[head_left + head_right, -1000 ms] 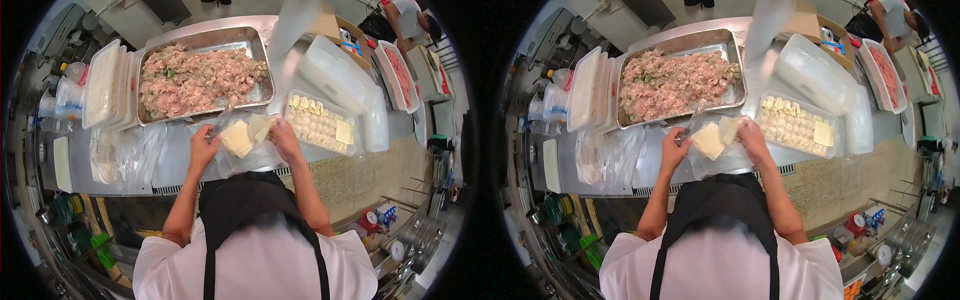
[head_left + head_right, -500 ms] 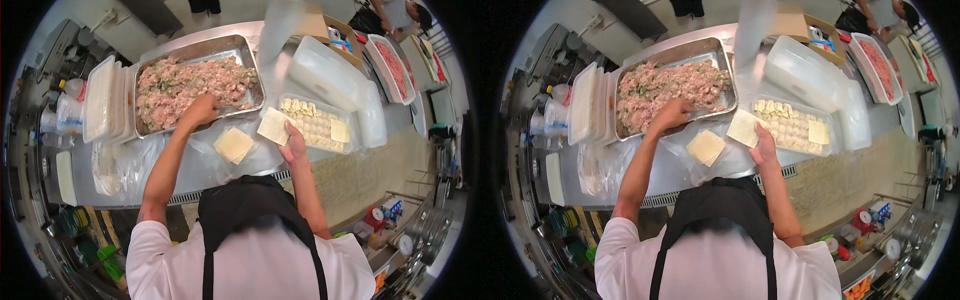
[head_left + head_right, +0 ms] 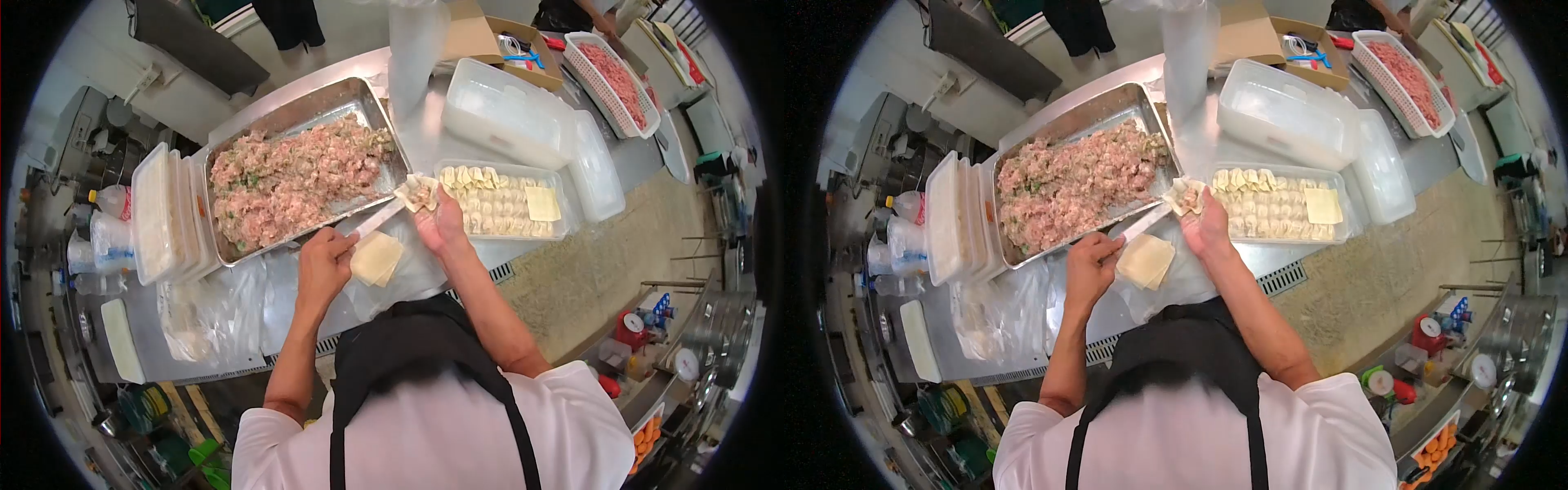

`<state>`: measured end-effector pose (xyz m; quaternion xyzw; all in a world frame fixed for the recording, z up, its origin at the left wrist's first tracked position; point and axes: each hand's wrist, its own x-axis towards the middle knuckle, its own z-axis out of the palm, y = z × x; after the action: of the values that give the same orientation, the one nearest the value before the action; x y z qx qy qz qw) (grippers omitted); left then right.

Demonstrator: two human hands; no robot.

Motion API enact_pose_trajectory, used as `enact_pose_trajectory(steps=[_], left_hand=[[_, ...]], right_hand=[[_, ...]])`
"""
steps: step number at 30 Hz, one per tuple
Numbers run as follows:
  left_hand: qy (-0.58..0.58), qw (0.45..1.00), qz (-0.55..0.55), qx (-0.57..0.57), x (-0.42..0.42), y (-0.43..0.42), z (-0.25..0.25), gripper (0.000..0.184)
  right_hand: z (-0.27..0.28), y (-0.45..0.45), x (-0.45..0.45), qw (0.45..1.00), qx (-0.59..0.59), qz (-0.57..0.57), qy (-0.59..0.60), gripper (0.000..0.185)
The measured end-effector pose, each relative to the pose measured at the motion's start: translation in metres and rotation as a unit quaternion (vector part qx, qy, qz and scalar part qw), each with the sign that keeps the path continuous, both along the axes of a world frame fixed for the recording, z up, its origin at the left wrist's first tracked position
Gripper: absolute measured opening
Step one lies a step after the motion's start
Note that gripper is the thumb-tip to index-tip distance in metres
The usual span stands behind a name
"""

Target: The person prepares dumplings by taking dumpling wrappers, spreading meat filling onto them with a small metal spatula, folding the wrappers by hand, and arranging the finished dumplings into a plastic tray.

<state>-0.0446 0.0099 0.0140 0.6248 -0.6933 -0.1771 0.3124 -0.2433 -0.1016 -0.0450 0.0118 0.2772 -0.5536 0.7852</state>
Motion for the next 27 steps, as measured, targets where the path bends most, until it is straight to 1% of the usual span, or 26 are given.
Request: enact_pose_trajectory(steps=[2, 3, 5, 6, 8, 9, 10, 12, 13, 15, 16, 18, 19, 20, 21, 22, 23, 24, 25, 26, 27], left_hand=[[0.092, 0.994, 0.040, -0.046, -0.013, 0.007, 0.027, 0.027], [0.092, 0.993, 0.050, -0.048, -0.017, 0.005, 0.019, 0.027], [0.011, 0.996, 0.024, -0.081, -0.022, -0.005, -0.004, 0.025], [0.013, 0.996, 0.028, -0.086, -0.022, -0.002, -0.001, 0.025], [-0.023, 0.999, 0.022, 0.005, -0.018, 0.005, 0.008, 0.028], [0.003, 0.999, 0.027, 0.017, -0.019, 0.009, 0.025, 0.030], [0.003, 0.999, 0.029, 0.020, -0.023, 0.010, 0.023, 0.030], [0.098, 0.992, 0.029, -0.077, -0.031, 0.005, 0.021, 0.032], [0.097, 0.992, 0.032, -0.079, -0.028, 0.002, 0.010, 0.032], [0.083, 0.996, -0.004, -0.017, -0.023, -0.007, -0.018, 0.032], [0.082, 0.996, -0.007, -0.021, -0.021, -0.010, -0.006, 0.032], [0.098, 0.995, 0.000, 0.014, -0.014, -0.004, 0.017, 0.033], [0.142, 0.990, 0.009, 0.023, -0.011, -0.002, 0.019, 0.033], [0.141, 0.990, 0.011, 0.025, -0.010, 0.001, 0.026, 0.033], [0.155, 0.987, 0.015, 0.043, -0.009, 0.003, 0.035, 0.034], [0.171, 0.983, 0.017, 0.061, -0.009, 0.004, 0.039, 0.034], [0.171, 0.983, 0.016, 0.061, -0.010, 0.005, 0.039, 0.034], [0.139, 0.986, -0.009, 0.096, -0.009, 0.007, 0.037, 0.034], [0.106, 0.985, -0.033, 0.130, -0.008, 0.010, 0.037, 0.035], [0.107, 0.985, -0.034, 0.132, -0.006, 0.012, 0.038, 0.035], [0.087, 0.986, -0.034, 0.136, -0.002, 0.014, 0.043, 0.035]], right_hand=[[0.001, 0.001, 0.000, 1.000, -0.005, 0.009, 0.012, 0.044], [0.003, 0.001, 0.003, 1.000, -0.012, 0.014, 0.020, 0.044], [0.010, 0.001, 0.012, 0.999, -0.013, 0.024, 0.036, 0.044], [0.012, 0.000, 0.013, 0.998, -0.013, 0.021, 0.053, 0.044], [0.004, -0.006, 0.010, 0.998, -0.006, 0.008, 0.060, 0.044], [0.007, -0.004, 0.010, 0.998, 0.011, -0.002, 0.064, 0.043], [0.009, -0.001, 0.009, 0.998, 0.014, -0.001, 0.065, 0.043], [0.019, 0.000, 0.009, 0.997, -0.025, 0.008, 0.069, 0.040], [0.015, -0.002, 0.008, 0.997, -0.028, 0.011, 0.068, 0.040], [0.009, -0.007, 0.002, 0.993, -0.096, 0.070, 0.009, 0.039], [0.022, -0.006, -0.001, 0.993, -0.100, 0.067, 0.008, 0.039], [0.043, 0.010, -0.014, 0.972, -0.178, 0.154, -0.027, 0.047], [0.039, 0.014, -0.016, 0.972, -0.176, 0.155, -0.027, 0.047], [0.032, 0.017, -0.016, 0.957, -0.228, 0.138, 0.116, 0.052], [0.025, 0.018, -0.016, 0.919, -0.276, 0.116, 0.257, 0.057], [0.017, 0.019, -0.016, 0.919, -0.275, 0.115, 0.257, 0.057], [0.010, 0.021, -0.015, 0.845, -0.331, 0.119, 0.402, 0.058], [0.012, 0.024, -0.013, 0.747, -0.376, 0.122, 0.535, 0.060], [0.021, 0.029, -0.013, 0.706, -0.392, 0.125, 0.577, 0.045], [0.018, 0.029, -0.014, 0.706, -0.390, 0.125, 0.578, 0.045], [0.011, 0.025, -0.017, 0.669, -0.433, 0.138, 0.588, 0.033]])
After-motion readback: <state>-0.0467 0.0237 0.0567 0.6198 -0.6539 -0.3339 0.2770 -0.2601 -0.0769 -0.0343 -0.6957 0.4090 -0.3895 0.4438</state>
